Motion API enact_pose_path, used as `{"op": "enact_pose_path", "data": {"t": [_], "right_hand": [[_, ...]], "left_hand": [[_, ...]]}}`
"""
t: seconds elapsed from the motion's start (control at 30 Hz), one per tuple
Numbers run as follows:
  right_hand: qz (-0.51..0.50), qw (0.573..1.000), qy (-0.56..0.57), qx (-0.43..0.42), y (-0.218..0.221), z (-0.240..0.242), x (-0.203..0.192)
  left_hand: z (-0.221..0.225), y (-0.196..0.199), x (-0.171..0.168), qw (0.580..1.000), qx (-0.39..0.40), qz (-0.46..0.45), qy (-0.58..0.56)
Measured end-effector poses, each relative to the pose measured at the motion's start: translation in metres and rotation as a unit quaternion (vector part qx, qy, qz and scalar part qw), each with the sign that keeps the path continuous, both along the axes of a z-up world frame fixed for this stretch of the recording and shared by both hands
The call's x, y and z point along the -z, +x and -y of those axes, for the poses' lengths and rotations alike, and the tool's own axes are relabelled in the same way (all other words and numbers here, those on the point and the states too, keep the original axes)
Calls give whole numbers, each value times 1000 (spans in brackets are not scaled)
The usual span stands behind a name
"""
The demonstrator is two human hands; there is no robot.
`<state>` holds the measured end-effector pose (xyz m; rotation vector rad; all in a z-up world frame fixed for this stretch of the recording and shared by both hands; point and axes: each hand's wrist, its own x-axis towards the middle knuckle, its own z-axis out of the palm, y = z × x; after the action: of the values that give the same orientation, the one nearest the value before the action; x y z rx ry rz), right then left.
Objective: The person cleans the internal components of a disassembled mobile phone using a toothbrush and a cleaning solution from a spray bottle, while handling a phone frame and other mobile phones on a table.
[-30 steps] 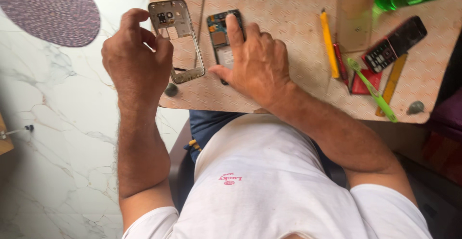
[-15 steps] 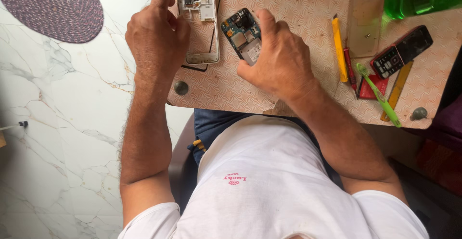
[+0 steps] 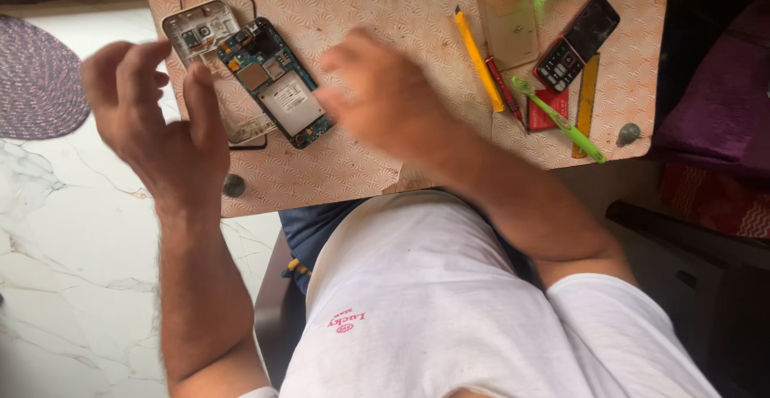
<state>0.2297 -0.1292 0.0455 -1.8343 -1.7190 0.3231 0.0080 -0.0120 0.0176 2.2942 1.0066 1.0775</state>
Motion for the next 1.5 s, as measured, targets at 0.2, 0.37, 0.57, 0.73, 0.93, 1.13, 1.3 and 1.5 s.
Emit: {"op": "enact_pose_path", "data": {"t": [0.2, 0.37, 0.57, 0.73, 0.93, 1.13, 1.3, 1.5], "right_hand": [[73, 992, 102, -19, 86, 33, -16], [52, 997, -53, -7, 42, 4, -15], [220, 948, -228, -37, -40, -44, 17], [171, 950, -261, -20, -51, -59, 8], [150, 946, -286, 22, -26, -35, -18], [219, 921, -321, -14, -13, -18, -26], [258, 937, -104, -211, -51, -27, -10], [317, 898, -199, -231, -49, -61, 26]], "left_hand": [[29, 4, -10, 984, 51, -98, 138], [-2, -15, 3, 990, -36, -130, 31], [-30, -11, 18, 980, -96, -143, -100], [-32, -14, 22, 991, -61, -98, -74], [-35, -20, 31, 994, -47, 10, -97], [-44, -38, 38, 938, -15, 283, -200], [-57, -66, 17, 876, -6, 443, -189], [-49, -94, -13, 860, -13, 487, -150]]}}
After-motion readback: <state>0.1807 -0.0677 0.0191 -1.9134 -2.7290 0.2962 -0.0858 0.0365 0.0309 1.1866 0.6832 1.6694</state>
